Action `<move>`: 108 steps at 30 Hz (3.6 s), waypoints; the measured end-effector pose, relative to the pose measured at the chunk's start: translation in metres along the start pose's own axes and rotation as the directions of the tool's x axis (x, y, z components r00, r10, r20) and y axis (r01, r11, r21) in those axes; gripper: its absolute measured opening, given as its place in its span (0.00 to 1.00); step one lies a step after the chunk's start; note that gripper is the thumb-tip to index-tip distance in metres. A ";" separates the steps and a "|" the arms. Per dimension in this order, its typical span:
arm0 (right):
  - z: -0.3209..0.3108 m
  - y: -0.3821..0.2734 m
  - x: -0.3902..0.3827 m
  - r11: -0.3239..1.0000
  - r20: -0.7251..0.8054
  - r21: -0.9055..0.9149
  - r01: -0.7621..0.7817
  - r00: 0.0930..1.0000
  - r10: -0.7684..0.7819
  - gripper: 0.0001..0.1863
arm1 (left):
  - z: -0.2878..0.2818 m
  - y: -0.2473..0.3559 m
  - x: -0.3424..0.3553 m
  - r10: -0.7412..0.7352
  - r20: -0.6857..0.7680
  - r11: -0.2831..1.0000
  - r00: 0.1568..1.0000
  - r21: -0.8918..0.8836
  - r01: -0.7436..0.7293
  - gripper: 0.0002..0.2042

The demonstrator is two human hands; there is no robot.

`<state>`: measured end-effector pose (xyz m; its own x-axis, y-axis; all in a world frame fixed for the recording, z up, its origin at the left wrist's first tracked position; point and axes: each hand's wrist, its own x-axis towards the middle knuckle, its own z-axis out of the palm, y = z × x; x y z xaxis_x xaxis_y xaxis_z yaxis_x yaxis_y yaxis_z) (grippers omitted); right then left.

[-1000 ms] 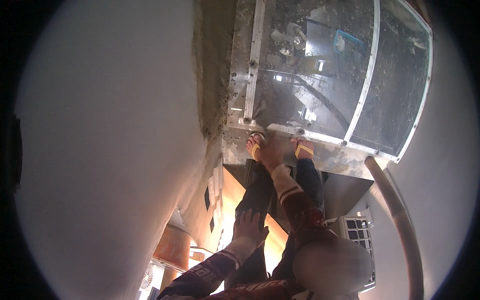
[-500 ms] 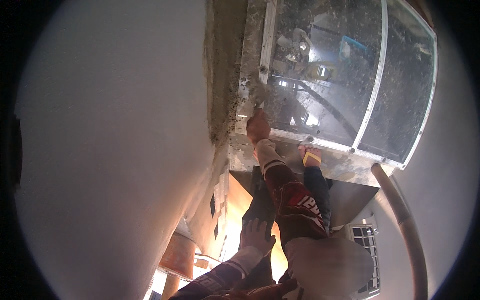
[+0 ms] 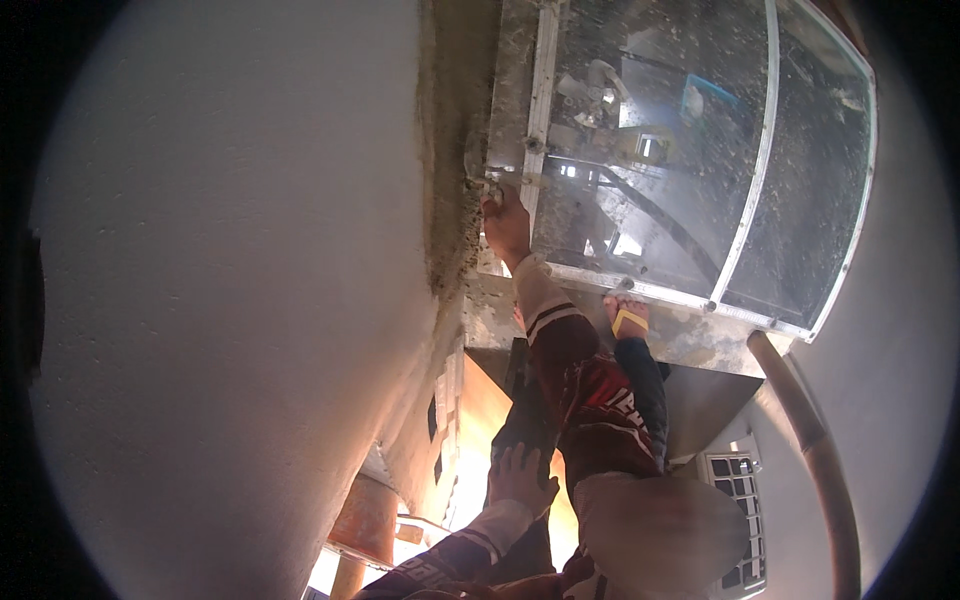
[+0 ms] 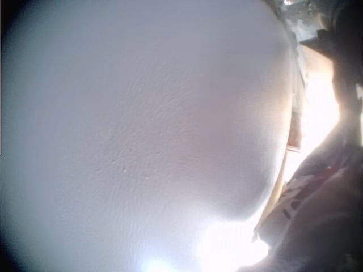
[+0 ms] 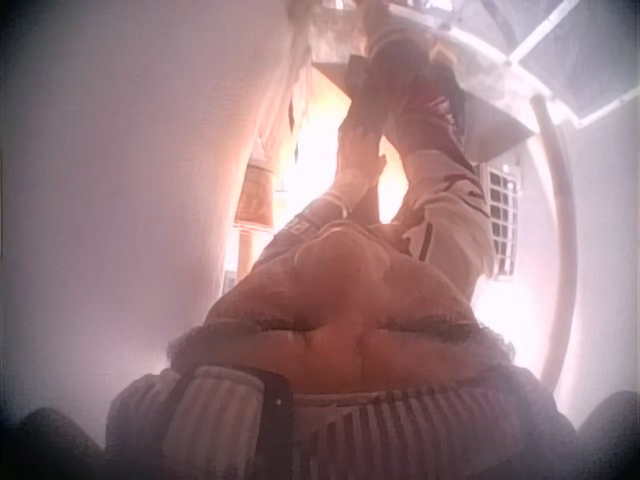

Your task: The person applies cement to a wall using a trowel and a bucket. They repeatedly scoop cement from the bucket and spread it along the wall surface, smoothing it with the trowel.

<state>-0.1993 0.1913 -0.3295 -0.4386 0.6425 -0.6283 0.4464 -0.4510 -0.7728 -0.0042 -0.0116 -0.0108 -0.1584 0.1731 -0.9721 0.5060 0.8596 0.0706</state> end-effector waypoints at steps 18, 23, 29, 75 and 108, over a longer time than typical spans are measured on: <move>0.001 0.015 0.046 0.972 0.141 -0.233 0.018 0.990 0.015 0.20 | 0.004 0.000 0.002 0.015 -0.090 1.000 0.996 -0.014 -0.017 0.32; 0.001 0.023 0.038 0.957 0.175 -0.185 0.222 0.966 -0.190 0.24 | -0.010 0.010 0.003 -0.016 0.047 0.993 0.999 0.121 0.011 0.35; 0.002 0.014 -0.022 0.983 0.214 -0.184 0.016 0.977 0.024 0.24 | -0.010 0.008 0.003 -0.038 0.066 0.994 0.997 0.106 0.031 0.34; 0.049 0.062 -0.048 0.993 -0.029 -0.099 -0.068 0.997 0.065 0.14 | 0.010 0.003 -0.001 0.000 -0.032 1.000 0.999 -0.002 0.000 0.33; 0.022 0.062 -0.097 0.982 0.076 -0.096 -0.162 0.982 0.170 0.20 | 0.013 0.001 -0.002 0.007 -0.018 1.000 1.000 0.019 -0.006 0.33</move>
<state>-0.1465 0.0870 -0.3185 -0.4144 0.5075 -0.7555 0.5846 -0.4878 -0.6483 0.0079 -0.0177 -0.0116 -0.1705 0.1874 -0.9674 0.5229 0.8493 0.0724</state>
